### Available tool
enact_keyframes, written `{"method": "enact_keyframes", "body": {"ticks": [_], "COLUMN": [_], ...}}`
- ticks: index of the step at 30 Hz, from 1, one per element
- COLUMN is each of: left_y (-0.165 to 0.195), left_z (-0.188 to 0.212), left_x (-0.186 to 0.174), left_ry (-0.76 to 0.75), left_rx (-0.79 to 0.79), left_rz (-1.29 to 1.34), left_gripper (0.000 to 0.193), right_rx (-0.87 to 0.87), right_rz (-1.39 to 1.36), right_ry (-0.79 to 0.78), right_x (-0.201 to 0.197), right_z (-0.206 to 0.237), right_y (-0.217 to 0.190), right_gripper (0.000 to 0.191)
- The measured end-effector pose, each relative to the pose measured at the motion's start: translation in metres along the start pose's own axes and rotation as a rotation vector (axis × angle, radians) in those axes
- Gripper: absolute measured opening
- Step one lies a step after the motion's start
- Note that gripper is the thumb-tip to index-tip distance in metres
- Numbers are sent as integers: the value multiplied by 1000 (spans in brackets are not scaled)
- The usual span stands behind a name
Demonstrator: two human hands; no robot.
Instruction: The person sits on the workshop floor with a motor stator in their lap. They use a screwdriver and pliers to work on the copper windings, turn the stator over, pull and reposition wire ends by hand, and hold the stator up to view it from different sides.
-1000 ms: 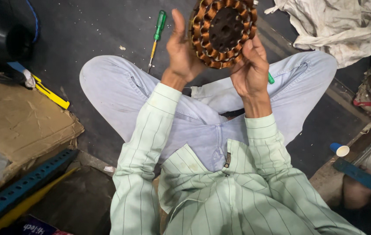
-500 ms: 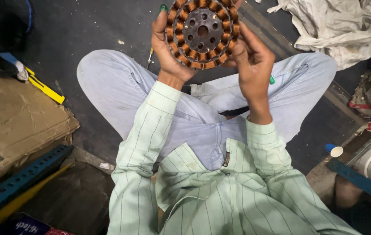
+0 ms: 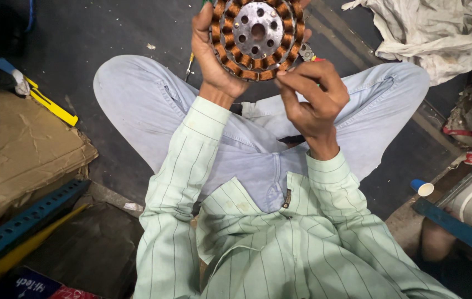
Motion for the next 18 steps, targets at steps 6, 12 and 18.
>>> {"method": "enact_keyframes", "body": {"ticks": [6, 12, 18], "left_y": [0, 3, 2], "left_z": [1, 3, 2], "left_x": [-4, -9, -3], "left_ry": [-15, 83, 7], "left_rx": [5, 58, 33], "left_rz": [-12, 5, -30], "left_gripper": [84, 80, 81], "right_rx": [117, 281, 353], "right_rz": [-60, -189, -297], "right_ry": [26, 60, 81], "right_x": [-1, -1, 4], "right_z": [2, 12, 17], "right_y": [6, 16, 26], "right_gripper": [16, 9, 9]}}
Point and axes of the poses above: each hand's wrist, its own z-axis away from the middle knuckle, its own x-axis out of the palm, y = z × x, the point moved 3 cm from there along -z, towards the middle knuckle, and after that the axes turned 8 degrees about z, right-handed, at the moved point
